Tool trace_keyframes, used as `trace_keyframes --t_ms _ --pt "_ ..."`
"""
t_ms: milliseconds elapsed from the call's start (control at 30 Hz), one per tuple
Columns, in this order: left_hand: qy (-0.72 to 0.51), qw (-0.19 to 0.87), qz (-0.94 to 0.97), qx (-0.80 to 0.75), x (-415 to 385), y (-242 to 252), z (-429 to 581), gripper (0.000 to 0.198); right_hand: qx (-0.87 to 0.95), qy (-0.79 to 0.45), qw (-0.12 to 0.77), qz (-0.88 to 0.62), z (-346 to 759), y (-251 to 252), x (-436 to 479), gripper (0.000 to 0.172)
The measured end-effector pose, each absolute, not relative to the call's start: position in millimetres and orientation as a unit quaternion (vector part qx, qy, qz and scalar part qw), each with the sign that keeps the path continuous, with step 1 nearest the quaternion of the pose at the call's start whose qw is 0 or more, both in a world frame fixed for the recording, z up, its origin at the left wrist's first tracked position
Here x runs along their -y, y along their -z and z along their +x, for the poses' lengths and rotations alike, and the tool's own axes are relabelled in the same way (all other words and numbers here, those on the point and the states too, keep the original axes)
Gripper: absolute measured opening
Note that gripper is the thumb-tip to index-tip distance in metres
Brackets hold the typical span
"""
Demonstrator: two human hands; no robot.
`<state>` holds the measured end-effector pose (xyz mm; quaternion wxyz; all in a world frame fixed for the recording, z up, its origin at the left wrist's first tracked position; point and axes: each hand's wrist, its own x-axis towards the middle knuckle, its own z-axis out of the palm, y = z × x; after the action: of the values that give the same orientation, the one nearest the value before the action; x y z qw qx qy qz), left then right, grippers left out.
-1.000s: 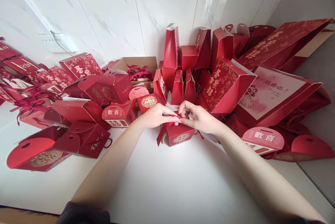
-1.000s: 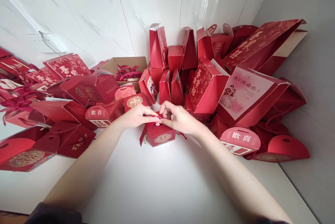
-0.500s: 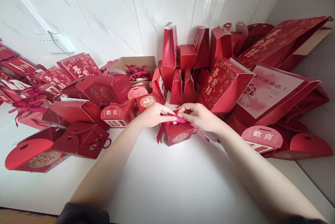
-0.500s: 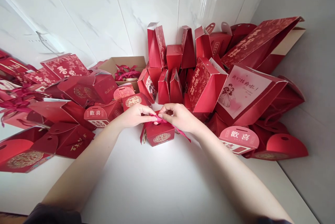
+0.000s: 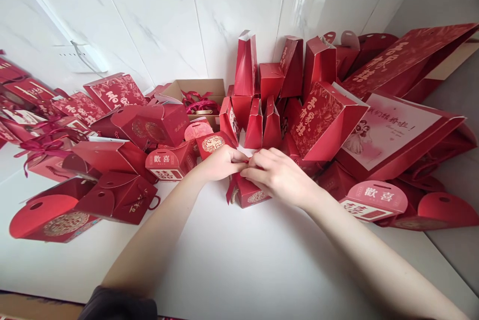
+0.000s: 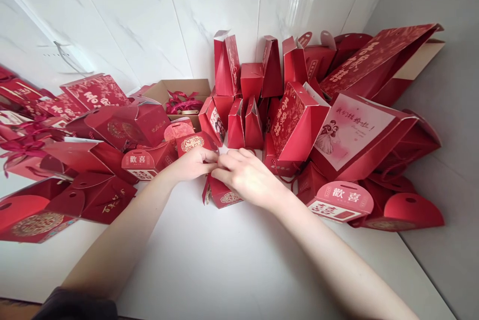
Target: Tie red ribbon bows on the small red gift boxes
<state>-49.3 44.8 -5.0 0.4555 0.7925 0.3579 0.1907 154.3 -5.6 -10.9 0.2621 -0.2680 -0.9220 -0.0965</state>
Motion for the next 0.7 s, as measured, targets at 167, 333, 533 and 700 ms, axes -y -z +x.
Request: trace_keyframes --t_ms 167,333,533,700 --pt "-0.19 0.446 0.798 -0.357 -41 1 -47 0.019 0.916 0.22 0.218 -0.254 143 21 8 0.021" --pt "-0.186 0.448 0.798 -0.357 -42 0 -47 0.017 0.929 0.119 0.216 -0.276 150 16 6 0.019" --pt "-0.182 0.447 0.803 -0.35 -43 2 -49 0.023 0.892 -0.151 0.267 -0.332 164 -5 9 0.013" --pt "-0.173 0.464 0.79 -0.362 -40 -3 -49 0.027 0.744 -0.258 0.33 -0.521 166 -3 3 0.025"
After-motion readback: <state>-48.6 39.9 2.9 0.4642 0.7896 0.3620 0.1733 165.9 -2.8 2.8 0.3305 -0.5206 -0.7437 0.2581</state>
